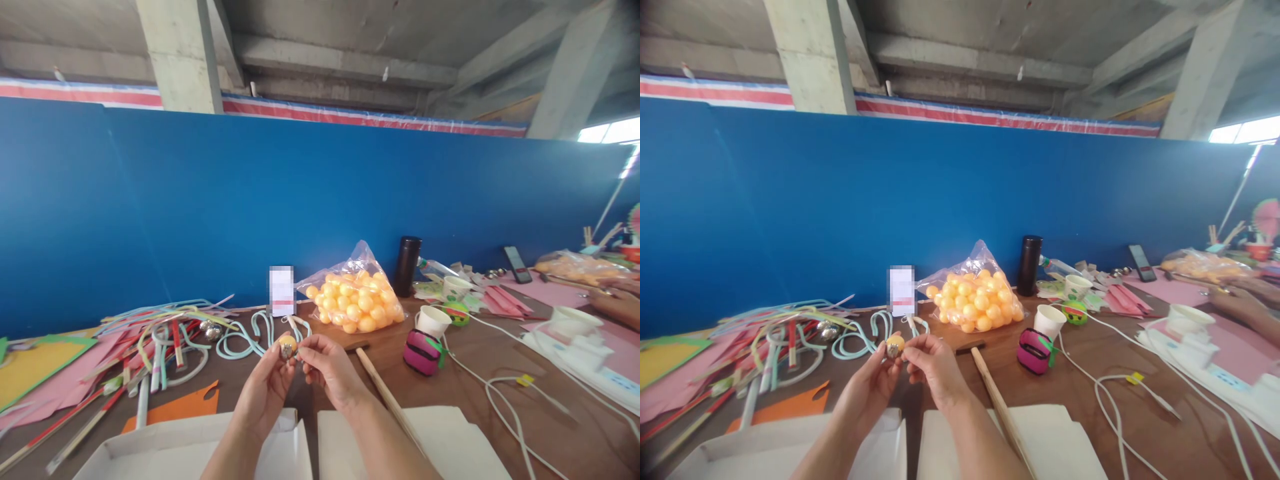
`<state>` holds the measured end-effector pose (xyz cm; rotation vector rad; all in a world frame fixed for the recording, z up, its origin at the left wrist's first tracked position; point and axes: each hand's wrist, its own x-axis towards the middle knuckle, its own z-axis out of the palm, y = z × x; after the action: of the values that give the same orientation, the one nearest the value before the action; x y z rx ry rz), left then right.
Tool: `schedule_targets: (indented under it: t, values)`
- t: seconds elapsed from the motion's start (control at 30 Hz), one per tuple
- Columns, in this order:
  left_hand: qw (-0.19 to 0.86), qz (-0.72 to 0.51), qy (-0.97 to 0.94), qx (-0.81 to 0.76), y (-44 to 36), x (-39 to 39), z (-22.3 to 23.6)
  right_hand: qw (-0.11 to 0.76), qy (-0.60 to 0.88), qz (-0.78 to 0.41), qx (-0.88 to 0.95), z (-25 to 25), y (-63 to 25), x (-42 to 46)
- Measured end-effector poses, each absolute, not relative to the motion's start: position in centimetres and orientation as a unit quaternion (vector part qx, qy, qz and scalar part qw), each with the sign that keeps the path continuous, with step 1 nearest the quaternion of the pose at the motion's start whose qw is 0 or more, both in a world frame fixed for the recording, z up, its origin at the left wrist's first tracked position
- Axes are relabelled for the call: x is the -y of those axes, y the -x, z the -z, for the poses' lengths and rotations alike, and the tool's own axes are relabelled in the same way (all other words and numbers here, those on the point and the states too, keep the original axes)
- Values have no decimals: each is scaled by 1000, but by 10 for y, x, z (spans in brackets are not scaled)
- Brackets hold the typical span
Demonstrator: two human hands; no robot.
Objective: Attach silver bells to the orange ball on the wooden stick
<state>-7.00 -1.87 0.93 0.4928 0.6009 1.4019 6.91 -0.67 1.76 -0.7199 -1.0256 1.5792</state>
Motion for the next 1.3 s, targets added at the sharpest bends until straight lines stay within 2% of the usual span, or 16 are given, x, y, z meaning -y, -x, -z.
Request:
schedule_targets:
  t: [1.3]
  values:
    - [695,-594,-269,-304,67,18,-8,520,291,-697,398,-16,-69,7]
